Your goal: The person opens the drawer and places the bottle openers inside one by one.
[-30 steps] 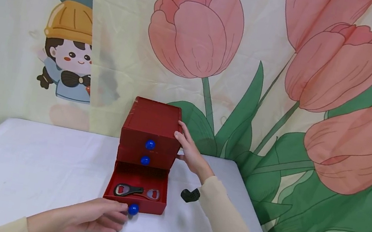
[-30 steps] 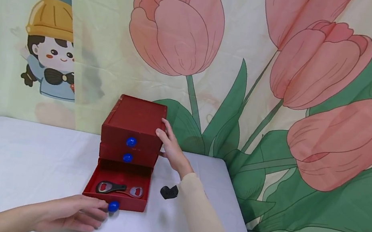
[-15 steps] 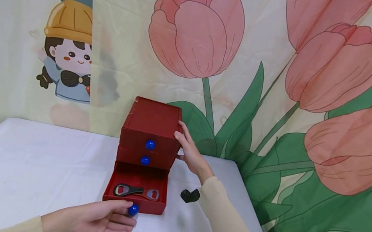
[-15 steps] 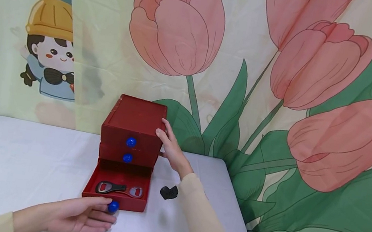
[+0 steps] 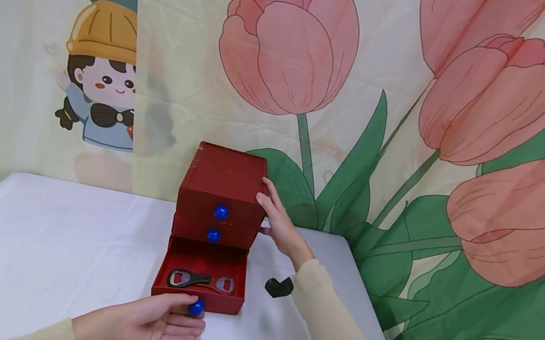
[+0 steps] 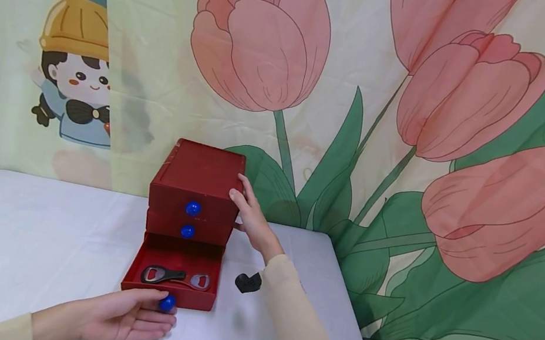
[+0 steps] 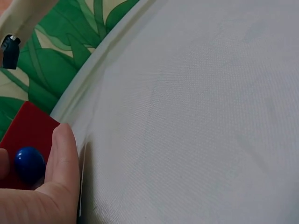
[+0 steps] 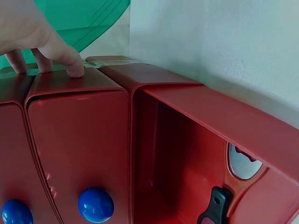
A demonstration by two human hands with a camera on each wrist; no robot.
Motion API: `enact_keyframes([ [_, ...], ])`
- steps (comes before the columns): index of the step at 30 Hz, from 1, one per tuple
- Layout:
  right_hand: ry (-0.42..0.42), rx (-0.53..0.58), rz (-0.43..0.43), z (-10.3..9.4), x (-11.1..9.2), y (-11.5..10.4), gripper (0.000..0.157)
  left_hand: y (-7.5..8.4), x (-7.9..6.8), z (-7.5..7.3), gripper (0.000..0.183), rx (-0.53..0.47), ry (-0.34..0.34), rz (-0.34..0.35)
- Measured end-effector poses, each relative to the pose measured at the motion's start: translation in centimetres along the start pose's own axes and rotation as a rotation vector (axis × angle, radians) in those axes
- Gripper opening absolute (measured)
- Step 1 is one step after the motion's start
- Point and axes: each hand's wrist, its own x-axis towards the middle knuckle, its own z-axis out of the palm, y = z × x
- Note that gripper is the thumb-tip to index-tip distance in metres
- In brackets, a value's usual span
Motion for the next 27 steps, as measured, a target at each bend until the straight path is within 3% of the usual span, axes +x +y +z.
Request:
enact_keyframes([
  [6, -0.006, -0.001, -0.008, 0.0, 0.1, 0.0, 0.064, -0.1, 0.4, 0.0, 0.062, 0.037, 0.006, 0.045],
  [15, 0.010, 0.007, 0.003, 0.1, 0.0, 0.0, 0.064, 0.6, 1.0, -0.1, 0.062, 0.038, 0.078, 0.083],
  [27, 0.011, -0.002, -0.001, 0.1, 0.0, 0.0, 0.064, 1.0, 2.1, 0.0, 0.059, 0.047, 0.098, 0.143],
])
